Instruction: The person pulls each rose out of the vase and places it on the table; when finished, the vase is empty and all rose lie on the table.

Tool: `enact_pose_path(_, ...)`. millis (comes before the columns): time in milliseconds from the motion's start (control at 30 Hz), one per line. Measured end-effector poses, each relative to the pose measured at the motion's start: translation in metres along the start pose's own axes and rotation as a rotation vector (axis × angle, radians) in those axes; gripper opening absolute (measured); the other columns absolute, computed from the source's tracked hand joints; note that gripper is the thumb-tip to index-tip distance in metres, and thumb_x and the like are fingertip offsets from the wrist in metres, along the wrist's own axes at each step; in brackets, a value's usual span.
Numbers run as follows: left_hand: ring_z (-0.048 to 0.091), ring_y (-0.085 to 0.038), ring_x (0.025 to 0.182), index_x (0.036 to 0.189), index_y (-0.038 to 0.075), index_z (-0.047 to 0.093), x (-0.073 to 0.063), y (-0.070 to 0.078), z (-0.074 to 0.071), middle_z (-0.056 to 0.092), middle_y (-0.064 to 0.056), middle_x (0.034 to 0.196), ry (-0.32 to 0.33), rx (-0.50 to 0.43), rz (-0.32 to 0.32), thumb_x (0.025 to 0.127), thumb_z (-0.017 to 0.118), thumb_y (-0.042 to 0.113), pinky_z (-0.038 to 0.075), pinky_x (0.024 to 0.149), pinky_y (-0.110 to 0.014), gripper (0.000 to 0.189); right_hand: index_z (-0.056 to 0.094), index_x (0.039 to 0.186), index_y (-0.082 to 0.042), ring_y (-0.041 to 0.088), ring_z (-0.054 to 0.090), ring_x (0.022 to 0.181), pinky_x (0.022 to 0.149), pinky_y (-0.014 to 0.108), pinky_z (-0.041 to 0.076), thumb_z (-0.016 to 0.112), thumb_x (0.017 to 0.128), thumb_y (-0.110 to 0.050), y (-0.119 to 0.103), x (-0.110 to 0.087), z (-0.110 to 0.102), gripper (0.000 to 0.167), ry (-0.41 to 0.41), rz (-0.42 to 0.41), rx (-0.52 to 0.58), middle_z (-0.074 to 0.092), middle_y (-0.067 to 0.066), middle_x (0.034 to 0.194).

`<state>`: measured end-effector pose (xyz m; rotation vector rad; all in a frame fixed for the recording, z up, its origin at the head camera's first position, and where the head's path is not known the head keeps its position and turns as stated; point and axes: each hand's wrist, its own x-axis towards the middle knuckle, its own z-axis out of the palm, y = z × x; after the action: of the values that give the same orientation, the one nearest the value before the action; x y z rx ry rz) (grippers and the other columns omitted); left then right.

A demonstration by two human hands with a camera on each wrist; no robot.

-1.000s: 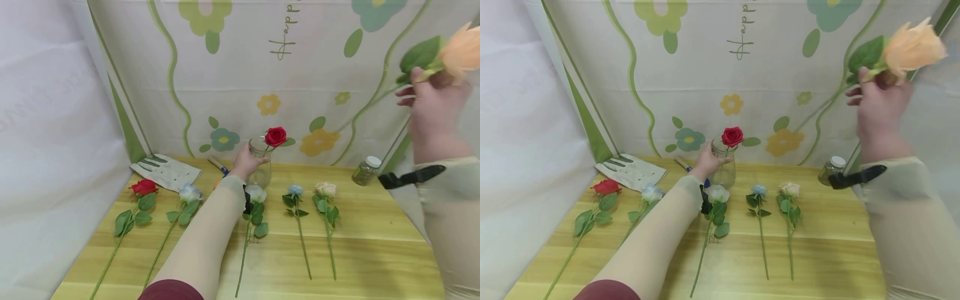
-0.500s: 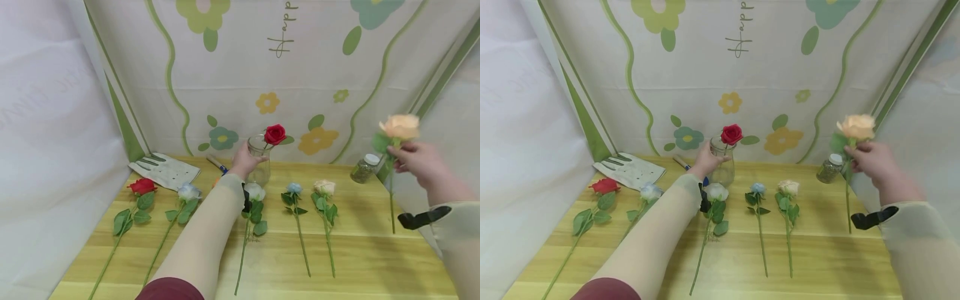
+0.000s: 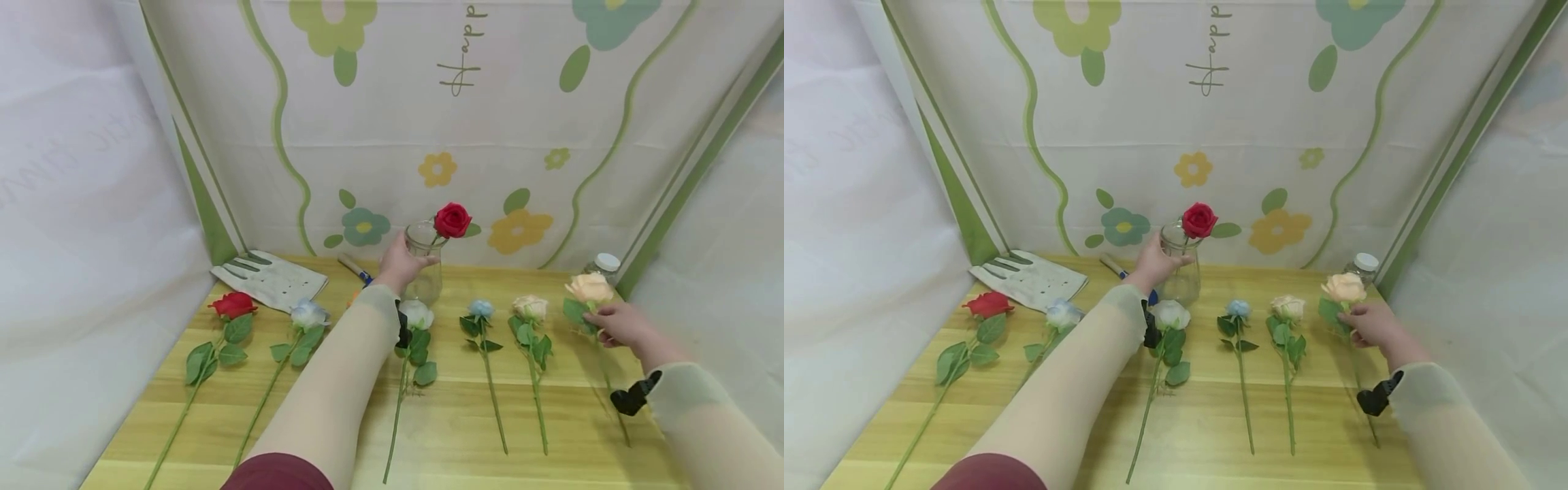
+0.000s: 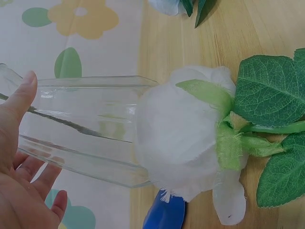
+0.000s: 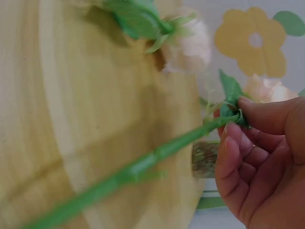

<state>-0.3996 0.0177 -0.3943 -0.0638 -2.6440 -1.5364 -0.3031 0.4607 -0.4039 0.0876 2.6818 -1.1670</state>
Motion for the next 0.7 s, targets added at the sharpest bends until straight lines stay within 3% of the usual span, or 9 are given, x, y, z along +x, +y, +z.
enact_pose_path(67,0.045,-0.026,0.131,0.149,0.024,0.036,-0.002,0.001,-0.001,0.053,0.000,0.138,-0.002,0.000,-0.001,0.078,0.083,0.047,0.021,0.110,-0.052,0.089,0.057,0.089,0.003,0.018,0.058,0.060,0.057,0.035,0.054,0.052,0.105,-0.023,0.008,0.002,0.006,0.031,-0.031,0.033,0.003,0.052,0.003,0.071)
enact_pose_path(167,0.045,-0.026,0.131,0.149,0.024,0.036,-0.004,0.003,-0.002,0.054,0.000,0.139,-0.004,0.001,0.000,0.078,0.083,0.046,0.020,0.110,-0.052,0.088,0.048,0.075,-0.005,0.015,0.052,0.054,0.051,0.031,0.046,0.051,0.105,-0.018,0.019,0.003,0.015,0.032,-0.063,0.068,0.015,0.045,0.000,0.064)
enact_pose_path(300,0.045,-0.026,0.130,0.148,0.024,0.038,-0.005,0.004,-0.002,0.055,0.000,0.138,-0.004,-0.001,-0.004,0.078,0.083,0.045,0.020,0.110,-0.052,0.086,0.036,0.067,-0.016,0.013,0.048,0.049,0.048,0.028,0.040,0.051,0.103,-0.015,0.033,0.007,0.024,0.039,-0.043,0.081,0.002,0.044,0.000,0.055)
enact_pose_path(433,0.047,-0.025,0.129,0.147,0.024,0.039,-0.004,0.004,-0.002,0.056,0.001,0.136,-0.001,0.007,-0.006,0.077,0.084,0.047,0.021,0.110,-0.051,0.086,0.046,0.066,-0.013,0.014,0.053,0.048,0.047,0.029,0.042,0.055,0.100,-0.016,0.042,0.012,0.028,0.035,0.037,0.107,-0.010,0.054,0.003,0.054)
enact_pose_path(567,0.047,-0.024,0.128,0.146,0.024,0.039,-0.003,0.004,-0.001,0.056,0.002,0.135,0.003,0.017,-0.007,0.077,0.083,0.047,0.023,0.109,-0.050,0.085,0.059,0.074,-0.004,0.015,0.054,0.049,0.048,0.031,0.044,0.057,0.099,-0.017,0.043,0.014,0.030,0.028,0.079,0.126,-0.019,0.057,0.004,0.055)
enact_pose_path(700,0.048,-0.023,0.128,0.146,0.024,0.041,-0.004,0.004,-0.002,0.057,0.003,0.134,0.008,0.014,-0.004,0.077,0.083,0.048,0.023,0.109,-0.050,0.084,0.064,0.083,0.003,0.021,0.055,0.058,0.054,0.034,0.046,0.058,0.097,-0.018,0.034,0.014,0.029,0.026,0.114,0.118,-0.108,0.059,0.008,0.064)
